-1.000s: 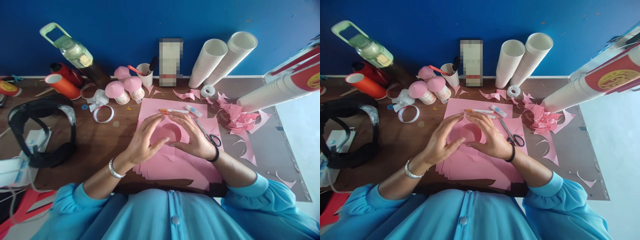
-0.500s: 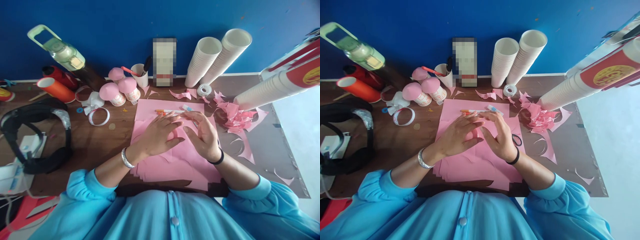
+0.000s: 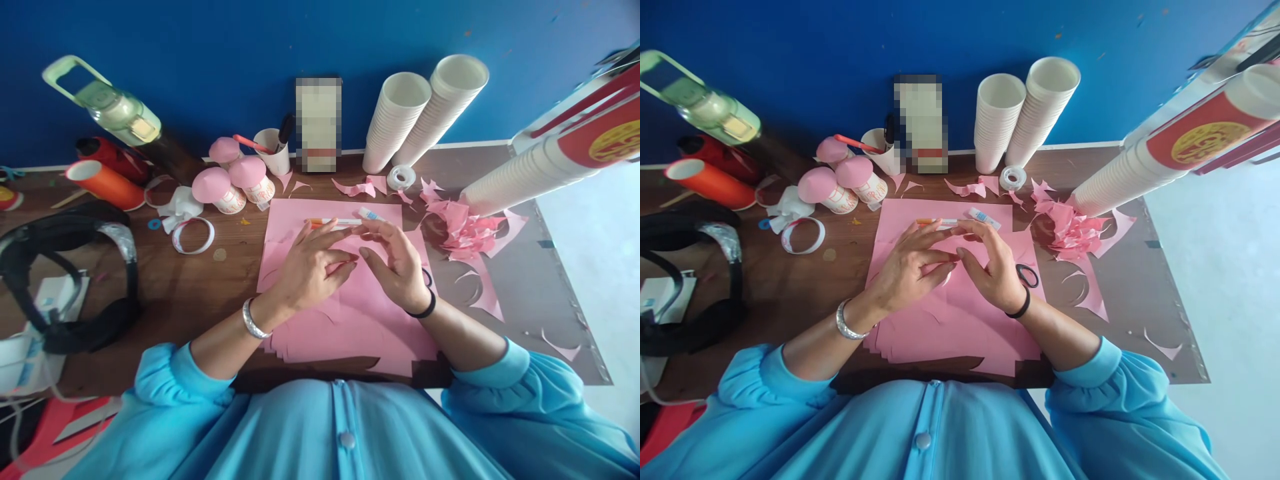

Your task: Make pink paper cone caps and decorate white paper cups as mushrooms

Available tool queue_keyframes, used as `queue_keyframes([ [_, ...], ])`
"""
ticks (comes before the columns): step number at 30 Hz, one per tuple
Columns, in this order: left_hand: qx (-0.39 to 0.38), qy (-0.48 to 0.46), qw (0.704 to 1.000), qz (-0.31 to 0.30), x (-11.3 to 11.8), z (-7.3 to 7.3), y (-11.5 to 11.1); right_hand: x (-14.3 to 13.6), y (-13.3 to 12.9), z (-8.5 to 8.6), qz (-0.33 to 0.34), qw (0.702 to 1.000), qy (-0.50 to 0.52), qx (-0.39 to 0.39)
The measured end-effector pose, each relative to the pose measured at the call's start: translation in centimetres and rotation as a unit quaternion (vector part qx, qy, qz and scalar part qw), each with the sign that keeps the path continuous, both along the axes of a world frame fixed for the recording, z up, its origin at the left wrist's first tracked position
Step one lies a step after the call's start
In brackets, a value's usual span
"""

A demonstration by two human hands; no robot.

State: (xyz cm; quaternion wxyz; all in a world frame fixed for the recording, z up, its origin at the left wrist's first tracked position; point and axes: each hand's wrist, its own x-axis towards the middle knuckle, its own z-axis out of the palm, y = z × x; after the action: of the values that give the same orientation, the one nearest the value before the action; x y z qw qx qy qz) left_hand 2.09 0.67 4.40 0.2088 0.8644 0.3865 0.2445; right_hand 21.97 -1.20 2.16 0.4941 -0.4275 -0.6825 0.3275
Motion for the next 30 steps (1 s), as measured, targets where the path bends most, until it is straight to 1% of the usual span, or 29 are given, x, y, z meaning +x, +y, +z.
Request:
queue_keyframes([
  [4, -0.019, 0.001, 1.000, 0.020, 0.1, -0.1, -0.4, 0.0, 0.2, 0.0, 0.004, 1.000, 0.006, 0.000],
  [8, -0.017, 0.006, 0.999, 0.034, 0.1, 0.1, -0.6, 0.2, 0.6, -0.5, -0.008, 1.000, 0.016, 0.000],
  [12, -0.010, 0.023, 0.999, 0.026, 0.0, 0.1, -0.5, 0.4, 1.1, -1.3, -0.023, 1.000, 0.012, -0.002],
  [15, -0.005, 0.039, 0.999, 0.021, 0.0, 0.1, -0.4, 0.5, 1.2, -1.6, -0.021, 1.000, 0.002, -0.001],
  [18, -0.015, 0.052, 0.998, 0.029, -0.3, 0.4, -0.5, 0.4, 1.0, -1.5, -0.016, 1.000, -0.019, 0.010],
  [21, -0.025, 0.049, 0.998, 0.036, -1.3, 0.6, -0.9, 0.3, 0.4, -0.8, -0.017, 0.998, -0.050, 0.046],
  [23, -0.024, 0.044, 0.998, 0.037, -2.3, 0.6, -1.3, 0.1, -0.1, -0.3, -0.001, 0.994, -0.083, 0.075],
  [26, -0.015, 0.047, 0.998, 0.035, -3.9, 0.6, -2.2, -0.6, -0.8, 0.1, 0.057, 0.984, -0.135, 0.099],
  [28, 0.000, 0.050, 0.998, 0.037, -4.7, 0.7, -2.9, -1.1, -1.0, 0.0, 0.096, 0.978, -0.154, 0.103],
  [30, 0.018, 0.060, 0.997, 0.041, -5.3, 0.8, -3.6, -1.5, -1.2, -0.3, 0.119, 0.974, -0.163, 0.106],
])
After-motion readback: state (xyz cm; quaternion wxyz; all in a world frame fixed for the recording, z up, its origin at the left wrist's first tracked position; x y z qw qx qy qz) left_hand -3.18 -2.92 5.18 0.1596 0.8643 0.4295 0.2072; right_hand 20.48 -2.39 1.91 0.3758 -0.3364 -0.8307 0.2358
